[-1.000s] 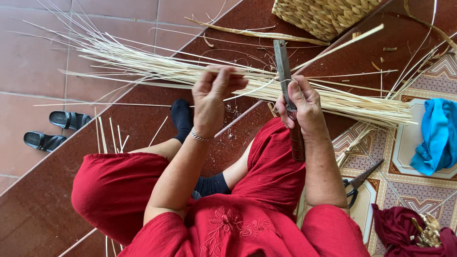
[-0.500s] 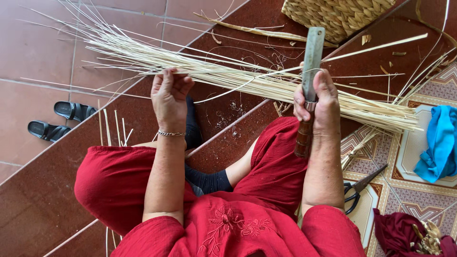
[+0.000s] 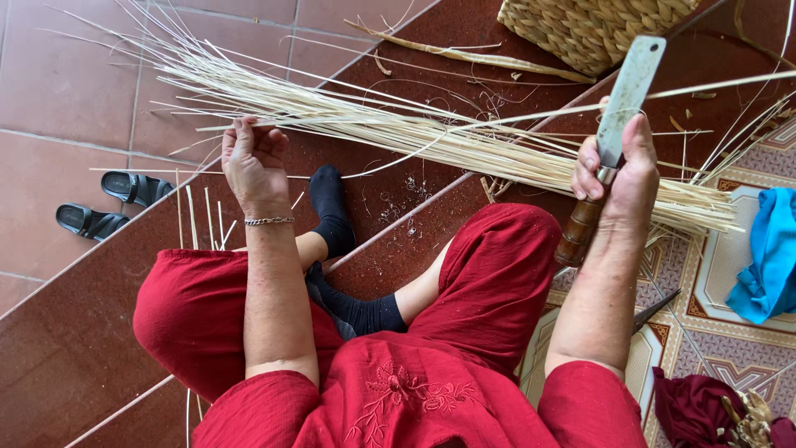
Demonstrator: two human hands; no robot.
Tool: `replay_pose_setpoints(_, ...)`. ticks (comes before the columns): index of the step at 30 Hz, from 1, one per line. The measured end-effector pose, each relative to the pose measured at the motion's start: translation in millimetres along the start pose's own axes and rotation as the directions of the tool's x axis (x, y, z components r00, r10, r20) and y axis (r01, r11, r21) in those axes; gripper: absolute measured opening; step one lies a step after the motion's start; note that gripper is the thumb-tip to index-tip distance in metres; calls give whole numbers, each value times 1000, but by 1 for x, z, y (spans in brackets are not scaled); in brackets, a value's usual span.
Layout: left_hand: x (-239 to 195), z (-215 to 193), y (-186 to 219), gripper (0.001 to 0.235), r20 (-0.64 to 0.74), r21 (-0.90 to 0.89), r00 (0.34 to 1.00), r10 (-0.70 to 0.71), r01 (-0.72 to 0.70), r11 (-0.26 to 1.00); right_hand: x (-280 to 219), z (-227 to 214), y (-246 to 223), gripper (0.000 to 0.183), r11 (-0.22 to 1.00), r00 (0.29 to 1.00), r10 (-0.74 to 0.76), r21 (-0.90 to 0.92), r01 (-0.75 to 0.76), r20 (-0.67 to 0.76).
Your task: The person sits on the floor and uses a knife to split and smooth thin bamboo strips. They repeatedly pull strips through the blade to thin them and separate fibers, then set the processed strips aside.
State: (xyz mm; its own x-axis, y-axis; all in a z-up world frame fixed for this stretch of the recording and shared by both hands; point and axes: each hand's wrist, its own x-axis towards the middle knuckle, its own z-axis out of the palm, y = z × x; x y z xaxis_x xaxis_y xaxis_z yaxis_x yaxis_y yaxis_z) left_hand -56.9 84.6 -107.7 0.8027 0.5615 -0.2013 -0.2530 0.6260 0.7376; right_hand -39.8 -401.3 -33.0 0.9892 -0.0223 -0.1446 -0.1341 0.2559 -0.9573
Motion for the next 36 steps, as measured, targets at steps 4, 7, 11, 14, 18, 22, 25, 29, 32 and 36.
replay_pose_setpoints(4,7,-16,-4,17,-90,13,996,6,-4,1000,2,-18,5,68,999,1000,-12,50,12,-6)
replay_pose_setpoints(7,21,-32,4,18,-167,14,986,29,-27,1000,3,-33,13,68,1000,998,-23,20,24,-54)
replay_pose_setpoints(11,35,-48,15,18,-178,-67,980,88,-101,993,11,-47,17,68,997,999,-19,70,21,-30)
replay_pose_setpoints(14,33,-44,16,19,-163,-101,982,91,-109,989,10,-40,15,69,995,999,-39,88,38,6)
replay_pose_setpoints(18,25,-25,21,21,-107,-82,989,98,-107,991,-9,0,5,77,994,990,-86,83,76,116)
replay_pose_setpoints(22,18,-7,25,19,-76,-55,992,101,-106,993,-30,55,28,69,982,960,92,133,-131,264)
replay_pose_setpoints(25,14,-2,26,19,-69,-88,993,95,-101,991,-18,96,75,42,878,872,274,264,-399,404)
replay_pose_setpoints(29,12,1,26,17,-65,-140,993,96,-105,985,1,121,132,38,887,870,369,158,-435,327)
replay_pose_setpoints(32,10,8,28,19,-8,-207,993,118,-117,971,8,122,158,34,890,862,407,80,-448,303)
replay_pose_setpoints(36,-9,31,32,32,30,-165,988,153,-146,975,8,123,172,33,894,862,422,31,-448,279)
